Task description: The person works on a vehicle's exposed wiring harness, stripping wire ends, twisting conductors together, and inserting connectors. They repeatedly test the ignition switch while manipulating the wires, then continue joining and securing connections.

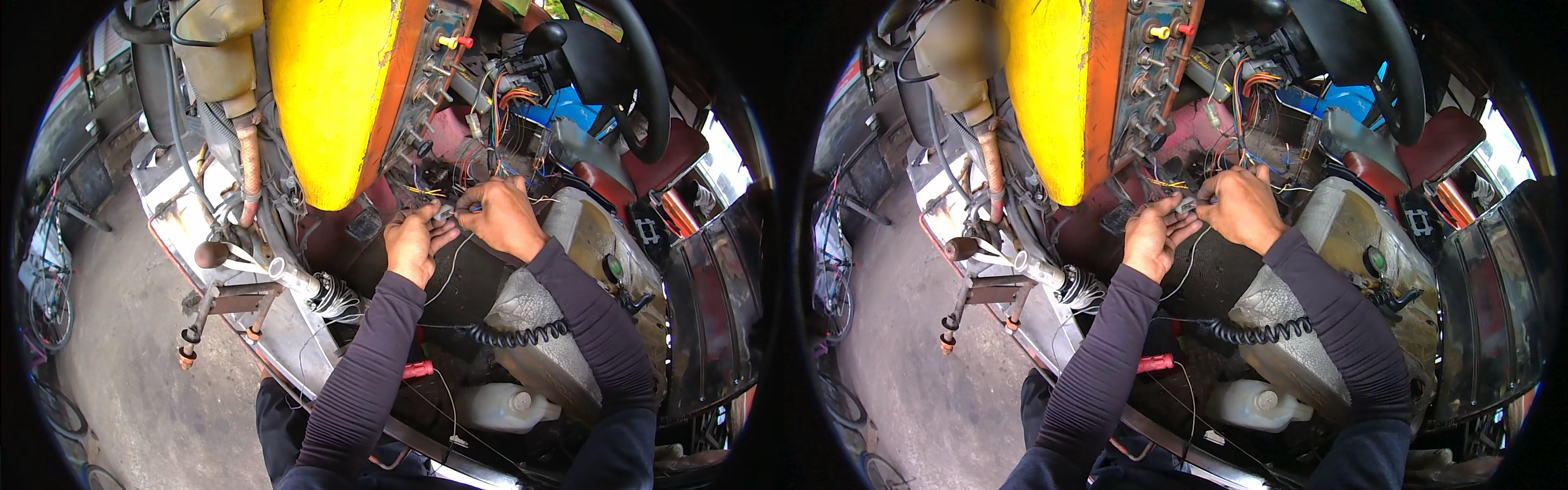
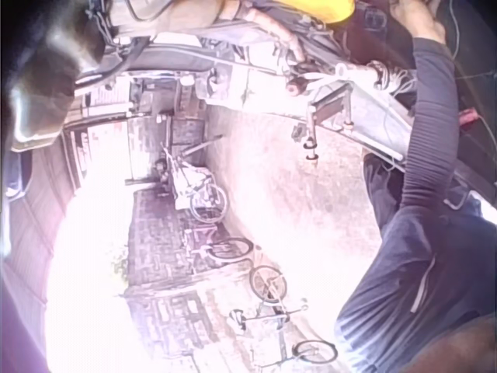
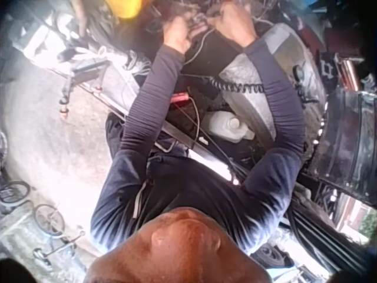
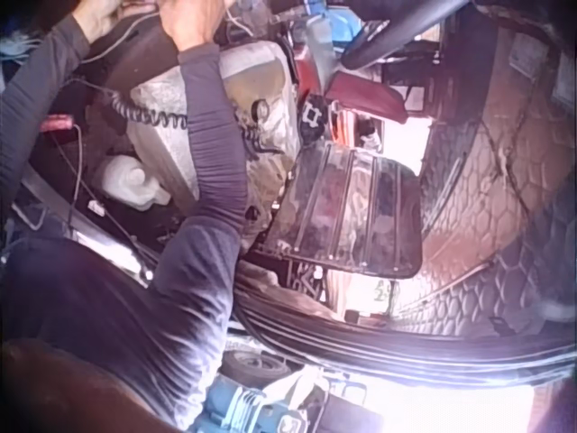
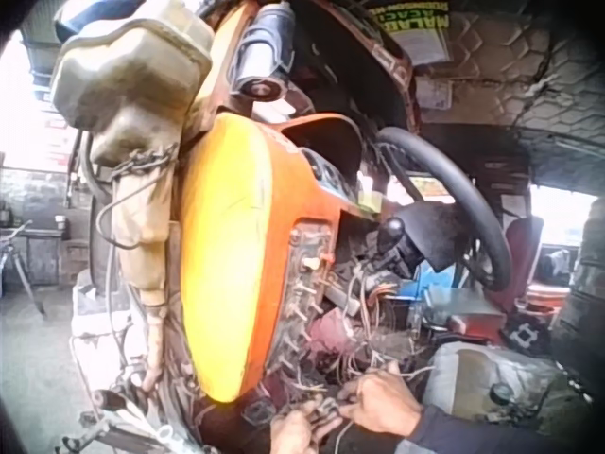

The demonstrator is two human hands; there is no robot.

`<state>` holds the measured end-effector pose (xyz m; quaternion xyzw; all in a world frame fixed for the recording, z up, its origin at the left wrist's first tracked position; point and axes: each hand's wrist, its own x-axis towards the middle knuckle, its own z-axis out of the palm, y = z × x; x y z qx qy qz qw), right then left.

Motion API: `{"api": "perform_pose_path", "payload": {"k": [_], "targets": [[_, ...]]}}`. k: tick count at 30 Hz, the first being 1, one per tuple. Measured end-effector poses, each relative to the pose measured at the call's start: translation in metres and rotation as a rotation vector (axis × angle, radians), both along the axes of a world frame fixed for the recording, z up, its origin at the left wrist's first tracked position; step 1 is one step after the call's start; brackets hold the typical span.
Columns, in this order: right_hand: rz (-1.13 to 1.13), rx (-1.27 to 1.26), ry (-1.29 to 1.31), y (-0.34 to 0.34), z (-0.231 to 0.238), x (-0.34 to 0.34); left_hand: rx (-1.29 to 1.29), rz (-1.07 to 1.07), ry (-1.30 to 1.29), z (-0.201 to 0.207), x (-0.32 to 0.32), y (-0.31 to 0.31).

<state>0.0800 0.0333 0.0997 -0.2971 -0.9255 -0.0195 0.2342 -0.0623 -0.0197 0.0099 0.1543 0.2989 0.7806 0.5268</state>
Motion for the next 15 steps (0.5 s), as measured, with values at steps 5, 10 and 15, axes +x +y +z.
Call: {"api": "perform_pose_path", "payload": {"k": [5,10,15], "targets": [[0.017,0.008,-0.006,0.0001,-0.0012,-0.0013,0.013,0.001,-0.004,-0.0016,0.0010,0.0030],[-0.003,0.039,-0.006,0.0019,-0.0039,-0.0028,0.022,0.003,-0.008,-0.0010,0.0021,0.0033],[0.001,0.051,-0.002,0.0018,-0.0038,-0.0035,0.019,0.003,-0.014,-0.0006,0.0020,0.0038]]}}
